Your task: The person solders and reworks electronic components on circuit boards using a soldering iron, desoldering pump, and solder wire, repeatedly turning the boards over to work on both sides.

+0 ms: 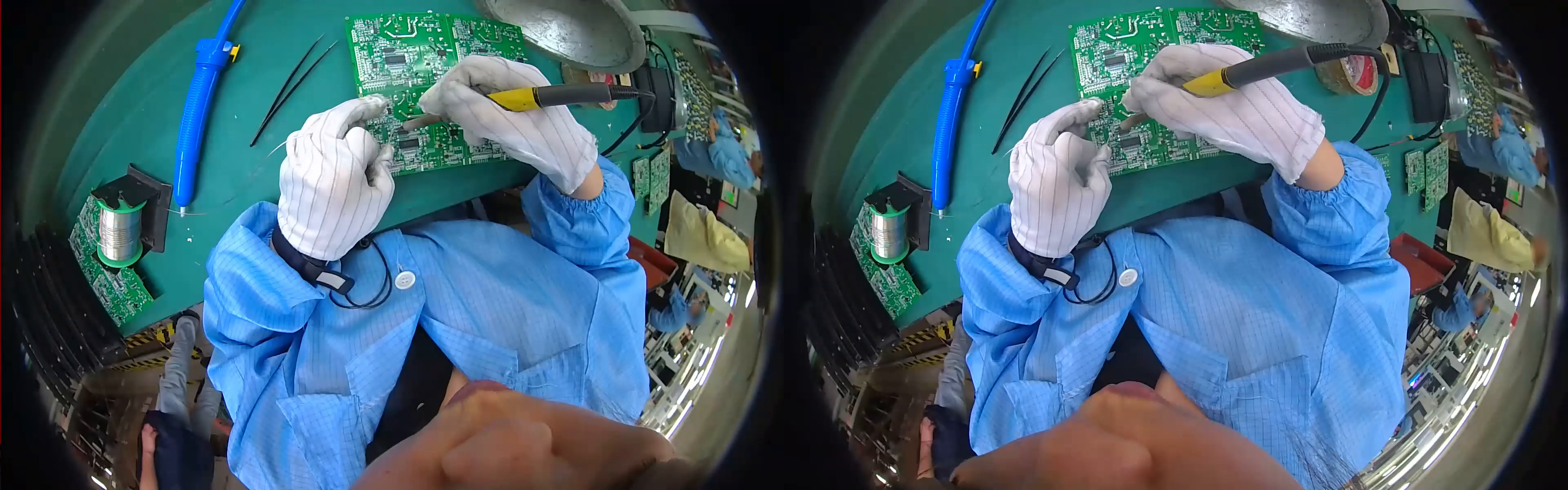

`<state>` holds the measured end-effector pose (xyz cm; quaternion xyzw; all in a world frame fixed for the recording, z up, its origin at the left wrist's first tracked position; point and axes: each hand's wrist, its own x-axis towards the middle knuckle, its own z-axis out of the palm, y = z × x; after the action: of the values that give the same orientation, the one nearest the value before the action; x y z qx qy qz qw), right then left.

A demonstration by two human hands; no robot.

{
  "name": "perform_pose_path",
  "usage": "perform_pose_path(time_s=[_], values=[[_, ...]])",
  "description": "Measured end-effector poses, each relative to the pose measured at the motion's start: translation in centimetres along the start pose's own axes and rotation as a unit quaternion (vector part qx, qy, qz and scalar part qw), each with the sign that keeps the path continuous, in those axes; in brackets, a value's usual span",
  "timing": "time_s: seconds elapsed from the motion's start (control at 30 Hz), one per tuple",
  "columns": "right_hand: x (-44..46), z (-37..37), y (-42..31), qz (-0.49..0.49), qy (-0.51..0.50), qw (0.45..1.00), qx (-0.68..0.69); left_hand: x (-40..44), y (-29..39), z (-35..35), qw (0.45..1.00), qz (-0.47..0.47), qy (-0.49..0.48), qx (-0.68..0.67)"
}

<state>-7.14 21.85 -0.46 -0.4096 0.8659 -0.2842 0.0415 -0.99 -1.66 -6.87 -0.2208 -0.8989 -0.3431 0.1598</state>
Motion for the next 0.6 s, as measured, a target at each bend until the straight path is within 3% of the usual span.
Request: perform_pose_path(time_s=[0.37,0.43,0.57,0.6], values=[[0.1,-0.2,-0.7,0.033,-0.004,0.999,0.028,0.1,0.0,0.1,1.0,-0.002,-0.003,-0.003],[0.6,-0.2,-1.3,0.122,0.029,0.981,0.151,0.0,0.1,0.1,1.0,-0.003,-0.003,-0.001],[0.3,-0.3,-0.6,0.1,0.012,0.983,0.154,0.0,0.1,0.1,1.0,0.002,0.0,-0.001],[-0.1,0.0,-0.2,0.052,0.006,0.995,0.084,0.0,0.1,0.1,1.0,0.002,0.0,-0.001]])
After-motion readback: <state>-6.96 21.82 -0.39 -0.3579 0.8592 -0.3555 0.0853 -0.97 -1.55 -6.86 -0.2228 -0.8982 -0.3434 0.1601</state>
